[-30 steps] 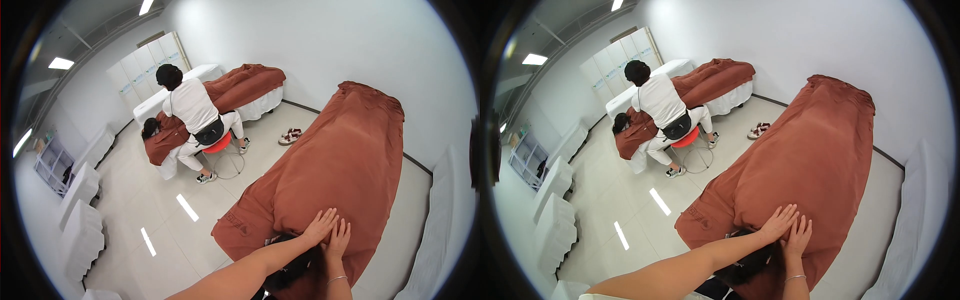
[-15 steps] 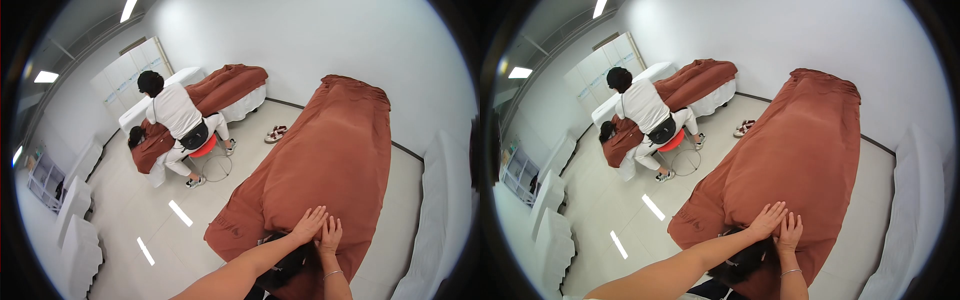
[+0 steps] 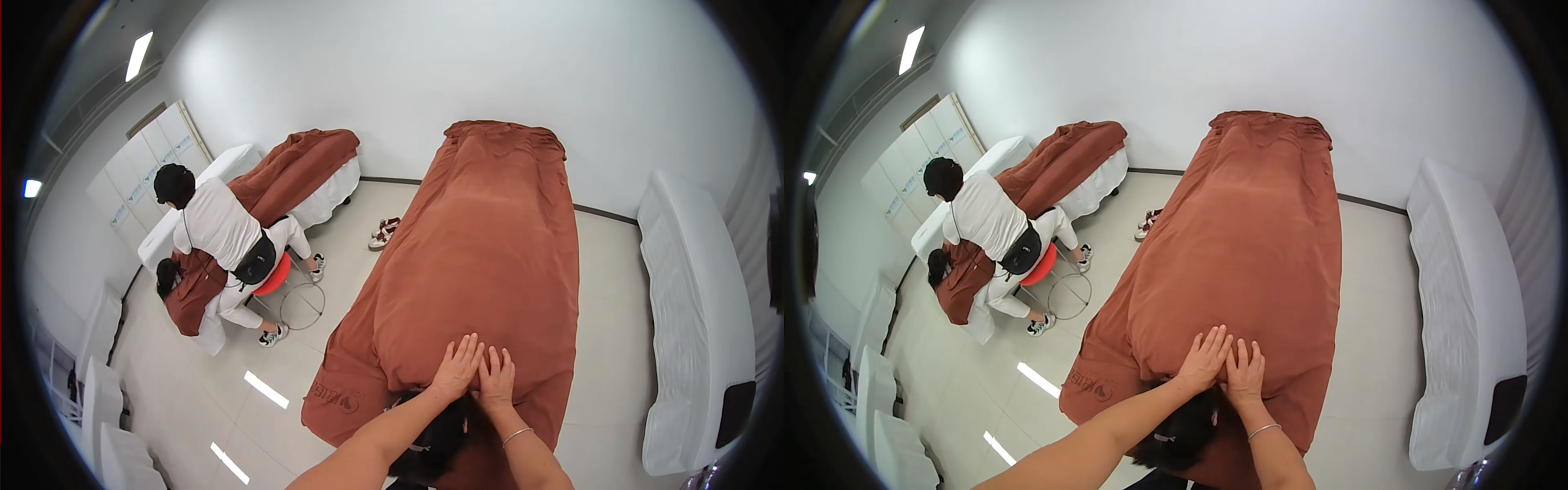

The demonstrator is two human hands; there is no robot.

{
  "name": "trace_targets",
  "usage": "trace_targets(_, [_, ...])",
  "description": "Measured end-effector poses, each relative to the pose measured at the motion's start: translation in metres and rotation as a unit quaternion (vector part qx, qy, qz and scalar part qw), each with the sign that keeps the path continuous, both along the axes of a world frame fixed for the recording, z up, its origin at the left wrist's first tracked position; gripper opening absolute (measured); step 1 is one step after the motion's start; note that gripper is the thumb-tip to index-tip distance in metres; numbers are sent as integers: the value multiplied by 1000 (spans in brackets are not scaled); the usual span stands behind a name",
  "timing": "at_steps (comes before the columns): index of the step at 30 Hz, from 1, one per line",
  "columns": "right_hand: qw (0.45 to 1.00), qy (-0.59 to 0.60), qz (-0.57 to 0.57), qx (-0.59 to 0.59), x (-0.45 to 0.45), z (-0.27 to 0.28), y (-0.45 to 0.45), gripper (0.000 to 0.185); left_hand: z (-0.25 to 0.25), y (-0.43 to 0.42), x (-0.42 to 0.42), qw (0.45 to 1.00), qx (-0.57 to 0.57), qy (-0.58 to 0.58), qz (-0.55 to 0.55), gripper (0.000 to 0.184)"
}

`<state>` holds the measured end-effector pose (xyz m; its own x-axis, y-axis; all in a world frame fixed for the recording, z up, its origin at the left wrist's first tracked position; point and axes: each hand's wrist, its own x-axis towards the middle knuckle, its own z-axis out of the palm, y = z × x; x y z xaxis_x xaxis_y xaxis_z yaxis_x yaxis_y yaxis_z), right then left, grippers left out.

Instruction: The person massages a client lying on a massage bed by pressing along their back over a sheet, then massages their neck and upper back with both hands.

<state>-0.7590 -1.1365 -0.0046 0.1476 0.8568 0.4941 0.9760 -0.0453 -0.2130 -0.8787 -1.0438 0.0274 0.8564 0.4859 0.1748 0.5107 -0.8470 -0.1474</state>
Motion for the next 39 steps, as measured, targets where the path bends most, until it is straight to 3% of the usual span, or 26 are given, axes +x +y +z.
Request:
trace_targets(5, [998,35,58,-1,17,2,-8,93,8,-3,-1,997,-78,-15,-13,82])
trace_targets(11, [1000,-5,-17,-12,-3,11,-1,100,-3,1,5,999,-15,-37,6,86])
trace_targets(21, [999,16,38,-4,9,2,-9,98,1,-10,3,999,-39,-23,12,84])
trace_targets(27, [999,-7,-16,31,-4,11,1,98,-3,-2,3,999,-2,-53,5,79])
trace_targets(32, [998,30,15,-46,14,20,-5,105,-5,-4,20,999,14,-10,38,69])
trace_targets(39, [1000,15,8,24,-3,-3,-2,95,1,-5,-1,999,-32,-32,10,70])
